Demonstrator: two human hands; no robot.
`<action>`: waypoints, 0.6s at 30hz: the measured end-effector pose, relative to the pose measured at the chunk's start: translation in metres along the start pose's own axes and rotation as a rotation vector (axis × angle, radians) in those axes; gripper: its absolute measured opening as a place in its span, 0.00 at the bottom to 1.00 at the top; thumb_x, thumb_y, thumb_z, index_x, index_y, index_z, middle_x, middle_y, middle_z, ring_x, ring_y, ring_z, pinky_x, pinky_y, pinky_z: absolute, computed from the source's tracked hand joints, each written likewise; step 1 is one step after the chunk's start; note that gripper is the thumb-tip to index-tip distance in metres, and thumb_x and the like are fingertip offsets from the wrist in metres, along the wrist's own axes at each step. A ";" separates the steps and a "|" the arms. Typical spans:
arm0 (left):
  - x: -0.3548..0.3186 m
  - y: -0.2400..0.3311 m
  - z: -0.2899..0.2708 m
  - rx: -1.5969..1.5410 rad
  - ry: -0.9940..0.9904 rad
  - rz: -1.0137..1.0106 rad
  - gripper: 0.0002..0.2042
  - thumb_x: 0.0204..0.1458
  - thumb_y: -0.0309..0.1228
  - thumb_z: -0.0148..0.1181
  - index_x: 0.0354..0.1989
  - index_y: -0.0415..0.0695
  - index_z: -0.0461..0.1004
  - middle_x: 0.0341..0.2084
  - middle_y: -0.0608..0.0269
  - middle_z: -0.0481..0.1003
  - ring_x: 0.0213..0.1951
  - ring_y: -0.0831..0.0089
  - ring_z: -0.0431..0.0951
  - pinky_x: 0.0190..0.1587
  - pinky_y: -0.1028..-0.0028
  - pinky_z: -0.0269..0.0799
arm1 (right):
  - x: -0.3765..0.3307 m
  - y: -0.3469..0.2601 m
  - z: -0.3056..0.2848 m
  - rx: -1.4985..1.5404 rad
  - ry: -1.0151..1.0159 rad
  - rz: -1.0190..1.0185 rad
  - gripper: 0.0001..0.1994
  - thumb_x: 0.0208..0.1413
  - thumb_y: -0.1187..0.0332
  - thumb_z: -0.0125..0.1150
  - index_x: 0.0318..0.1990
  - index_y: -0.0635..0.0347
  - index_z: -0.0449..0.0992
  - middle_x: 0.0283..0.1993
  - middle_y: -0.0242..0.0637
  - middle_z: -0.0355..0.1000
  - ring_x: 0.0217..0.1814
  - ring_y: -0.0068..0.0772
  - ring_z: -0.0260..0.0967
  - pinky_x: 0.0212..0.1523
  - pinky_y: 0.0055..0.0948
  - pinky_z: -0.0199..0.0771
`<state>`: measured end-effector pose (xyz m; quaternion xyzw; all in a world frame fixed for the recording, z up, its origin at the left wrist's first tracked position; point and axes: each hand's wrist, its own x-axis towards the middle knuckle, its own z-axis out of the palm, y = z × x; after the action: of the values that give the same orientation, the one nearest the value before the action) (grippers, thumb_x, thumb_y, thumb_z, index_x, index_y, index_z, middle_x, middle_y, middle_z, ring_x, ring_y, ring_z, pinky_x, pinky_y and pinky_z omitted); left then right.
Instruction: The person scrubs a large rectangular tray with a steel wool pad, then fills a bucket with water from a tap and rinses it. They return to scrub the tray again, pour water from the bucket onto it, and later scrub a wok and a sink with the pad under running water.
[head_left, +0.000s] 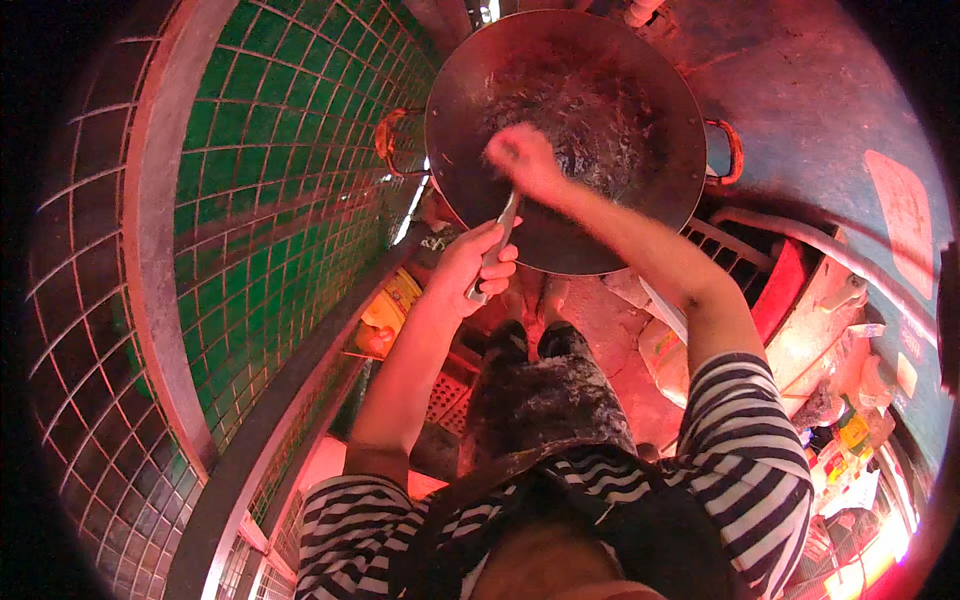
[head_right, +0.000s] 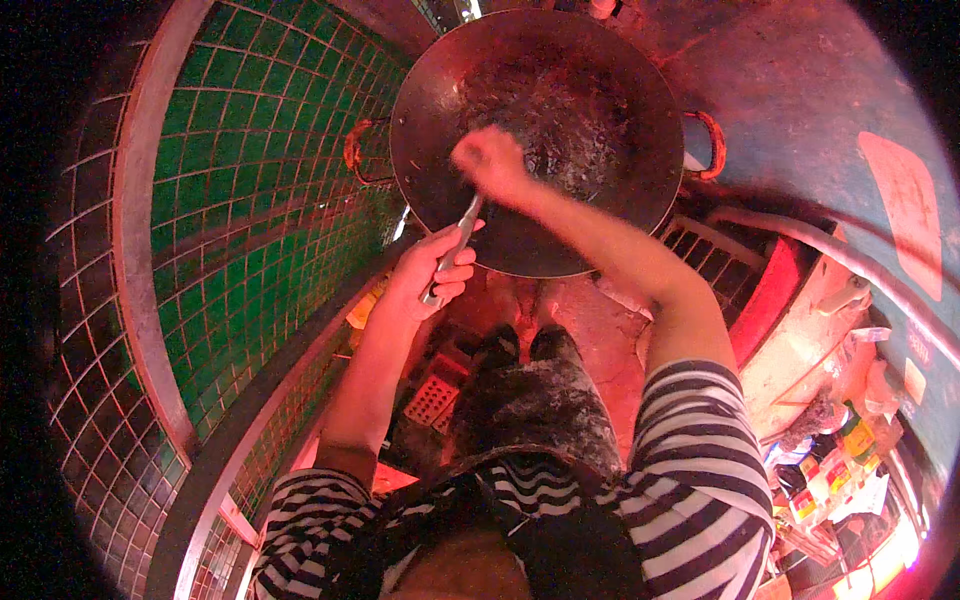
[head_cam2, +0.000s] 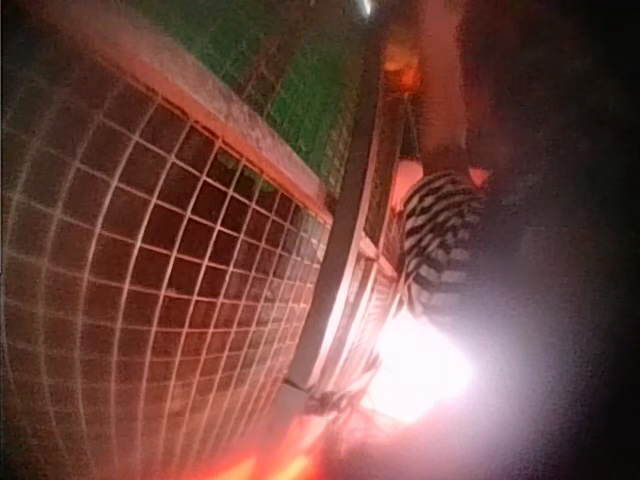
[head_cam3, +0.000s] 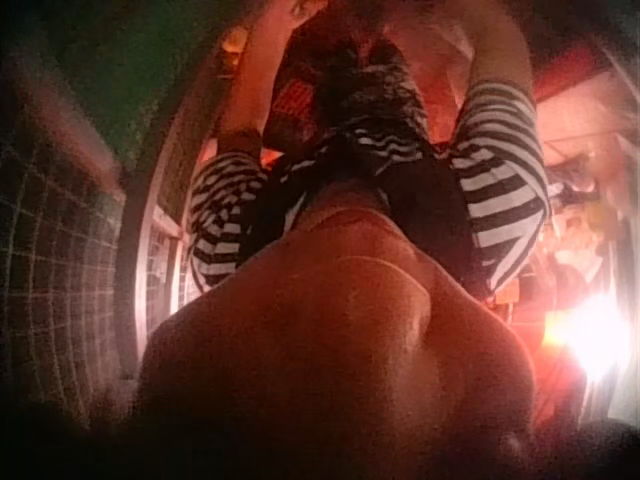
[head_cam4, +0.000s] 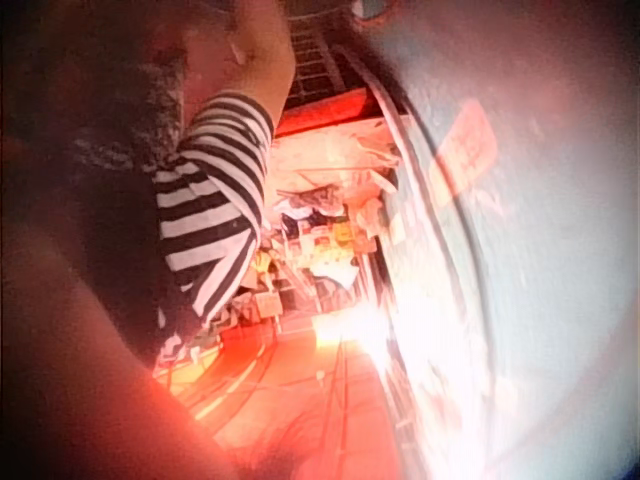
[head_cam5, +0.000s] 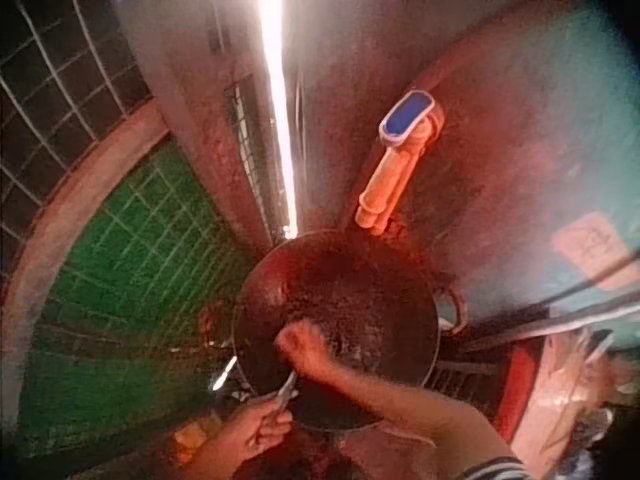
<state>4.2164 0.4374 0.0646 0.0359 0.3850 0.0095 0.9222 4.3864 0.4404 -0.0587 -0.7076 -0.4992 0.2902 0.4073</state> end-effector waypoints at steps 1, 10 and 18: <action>-0.001 -0.001 -0.002 -0.020 0.000 -0.007 0.10 0.57 0.34 0.38 0.43 0.46 0.63 0.19 0.67 0.61 0.13 0.85 0.56 0.10 0.86 0.50 | -0.029 -0.036 0.000 -0.004 -0.048 -0.079 0.06 0.47 0.64 0.54 0.30 0.54 0.72 0.34 0.37 0.66 0.43 0.40 0.61 0.43 0.36 0.60; 0.007 -0.011 -0.003 -0.207 -0.123 -0.092 0.16 0.58 0.37 0.37 0.50 0.43 0.59 0.19 0.68 0.59 0.13 0.85 0.56 0.10 0.86 0.53 | 0.018 0.082 -0.091 -0.589 0.073 -0.244 0.09 0.44 0.63 0.55 0.34 0.51 0.71 0.34 0.39 0.64 0.39 0.44 0.61 0.39 0.39 0.61; 0.008 -0.009 -0.011 -0.171 -0.097 -0.119 0.18 0.58 0.39 0.37 0.51 0.39 0.57 0.20 0.68 0.59 0.13 0.85 0.56 0.11 0.85 0.54 | -0.004 0.046 -0.023 -0.099 0.071 -0.159 0.09 0.49 0.59 0.53 0.37 0.47 0.71 0.43 0.41 0.63 0.49 0.44 0.57 0.48 0.42 0.57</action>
<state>4.2137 0.4290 0.0507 -0.0652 0.3391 -0.0142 0.9384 4.4257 0.4221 -0.0873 -0.6948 -0.5530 0.2066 0.4109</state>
